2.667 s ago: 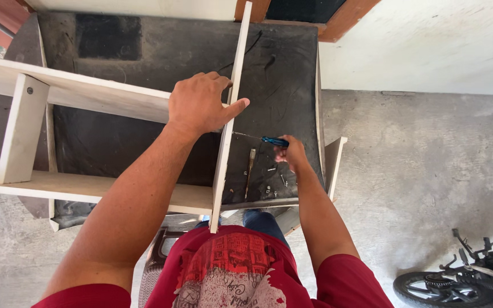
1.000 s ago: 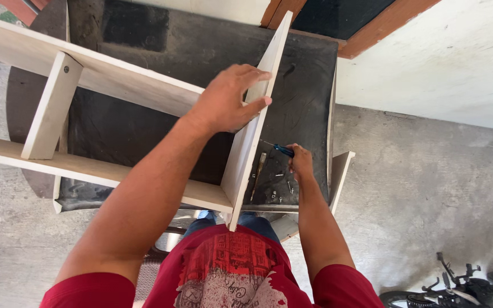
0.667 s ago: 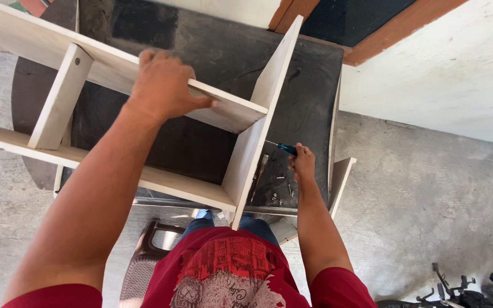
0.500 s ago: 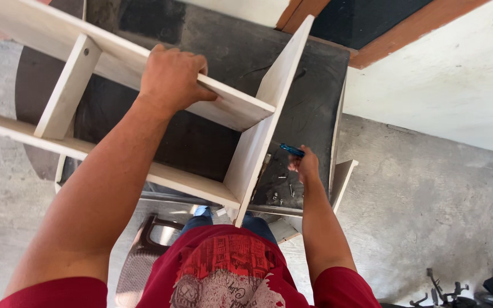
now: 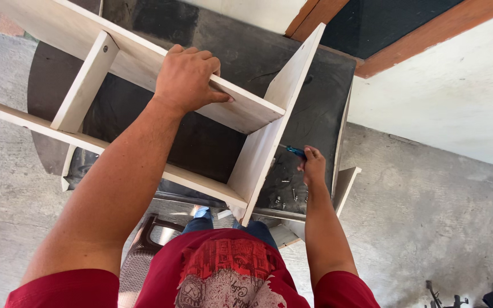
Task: The person assembles a wooden shelving unit by hand, attaching side panels and shelves using screws and a screwdriver. They align the pieces, insert screws, and tighten them to secure the structure.
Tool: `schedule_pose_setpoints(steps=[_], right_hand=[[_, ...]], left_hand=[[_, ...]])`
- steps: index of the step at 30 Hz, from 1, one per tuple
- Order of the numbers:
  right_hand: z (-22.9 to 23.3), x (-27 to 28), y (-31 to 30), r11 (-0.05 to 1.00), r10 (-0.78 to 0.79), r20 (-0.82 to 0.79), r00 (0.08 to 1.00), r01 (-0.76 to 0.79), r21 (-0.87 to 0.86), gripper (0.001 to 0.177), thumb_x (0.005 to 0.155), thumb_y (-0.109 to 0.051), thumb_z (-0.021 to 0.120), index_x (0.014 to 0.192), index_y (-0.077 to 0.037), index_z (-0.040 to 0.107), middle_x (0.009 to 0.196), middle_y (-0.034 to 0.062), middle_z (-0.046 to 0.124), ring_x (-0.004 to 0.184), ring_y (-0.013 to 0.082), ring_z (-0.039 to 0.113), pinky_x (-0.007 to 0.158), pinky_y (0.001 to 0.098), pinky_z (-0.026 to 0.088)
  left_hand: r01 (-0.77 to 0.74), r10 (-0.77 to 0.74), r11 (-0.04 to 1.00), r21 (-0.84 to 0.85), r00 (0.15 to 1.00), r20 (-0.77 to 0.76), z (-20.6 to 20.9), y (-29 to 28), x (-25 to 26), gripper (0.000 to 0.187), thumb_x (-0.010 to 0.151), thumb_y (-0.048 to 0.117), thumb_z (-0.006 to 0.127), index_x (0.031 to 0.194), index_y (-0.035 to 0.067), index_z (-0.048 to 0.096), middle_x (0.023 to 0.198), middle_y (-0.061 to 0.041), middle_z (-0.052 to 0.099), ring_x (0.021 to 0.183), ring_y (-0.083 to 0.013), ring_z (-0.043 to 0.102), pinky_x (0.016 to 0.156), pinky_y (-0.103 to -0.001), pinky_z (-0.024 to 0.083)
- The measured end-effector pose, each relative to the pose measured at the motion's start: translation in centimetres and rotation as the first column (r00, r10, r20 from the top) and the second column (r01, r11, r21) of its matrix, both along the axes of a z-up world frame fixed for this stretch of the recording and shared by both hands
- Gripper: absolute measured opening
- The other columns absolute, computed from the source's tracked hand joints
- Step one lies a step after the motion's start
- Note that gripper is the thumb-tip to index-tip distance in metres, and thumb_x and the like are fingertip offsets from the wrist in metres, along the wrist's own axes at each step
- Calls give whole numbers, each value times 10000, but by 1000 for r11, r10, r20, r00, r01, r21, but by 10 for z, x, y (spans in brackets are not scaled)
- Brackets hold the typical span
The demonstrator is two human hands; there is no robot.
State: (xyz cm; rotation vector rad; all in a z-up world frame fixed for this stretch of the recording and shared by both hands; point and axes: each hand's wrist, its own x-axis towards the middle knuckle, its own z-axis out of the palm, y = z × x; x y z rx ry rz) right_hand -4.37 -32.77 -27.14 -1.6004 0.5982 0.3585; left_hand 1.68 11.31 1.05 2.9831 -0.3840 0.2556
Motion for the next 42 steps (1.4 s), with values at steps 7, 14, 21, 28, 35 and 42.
schedule_pose_setpoints(steps=[7, 14, 21, 28, 35, 42], right_hand=[[13, -10, 8, 930, -167, -252, 953, 237, 281, 265, 1010, -183, 438, 1083, -12, 626, 776, 79, 663, 586, 203, 658, 536, 381, 575], [-1, -12, 2, 993, -108, -188, 976, 116, 32, 389, 1115, -338, 513, 1057, 33, 614, 732, 140, 559, 498, 202, 475, 480, 387, 427], [-5, -9, 5, 992, -112, 66, 992, 107, 67, 271, 1046, -204, 545, 1193, -12, 666, 772, 77, 660, 557, 152, 569, 521, 367, 500], [17, -8, 10, 963, -154, -203, 967, 193, 188, 350, 1043, -234, 405, 1112, 21, 634, 697, 118, 675, 509, 207, 621, 506, 371, 566], [9, -11, 7, 995, -76, -116, 990, 82, 49, 419, 1093, -370, 487, 1158, 7, 658, 658, 107, 534, 419, 185, 416, 397, 348, 352], [3, -13, -2, 969, -86, -20, 996, 88, 230, 328, 991, -257, 526, 1248, -74, 618, 812, 59, 700, 534, 158, 612, 515, 326, 541]], left_hand=[[24, -24, 1000, 2, 999, 34, -2, 0, 1, 592, 653, 731, 855, 816, 176, 733, 811, 21, 696, 854, -179, 657, 803, -355, 453], [8, -9, 1000, -26, 999, -51, 3, -3, -2, 590, 660, 730, 846, 817, 174, 723, 830, 24, 690, 837, -172, 646, 839, -362, 452], [7, -8, 1000, -21, 999, -31, 6, -3, -2, 590, 654, 734, 843, 811, 178, 722, 812, 27, 690, 817, -169, 644, 836, -368, 454], [-1, 1, 1000, -10, 998, -59, 11, -6, -1, 594, 670, 736, 840, 815, 172, 724, 806, 18, 690, 838, -176, 651, 860, -376, 467], [-5, 3, 1000, -25, 997, -77, 11, -10, -1, 566, 658, 689, 864, 810, 162, 728, 805, 9, 692, 834, -186, 659, 829, -388, 465], [16, -16, 999, -32, 1000, -25, 14, -15, -4, 524, 685, 630, 886, 830, 148, 739, 837, 3, 712, 865, -195, 677, 821, -391, 461]])
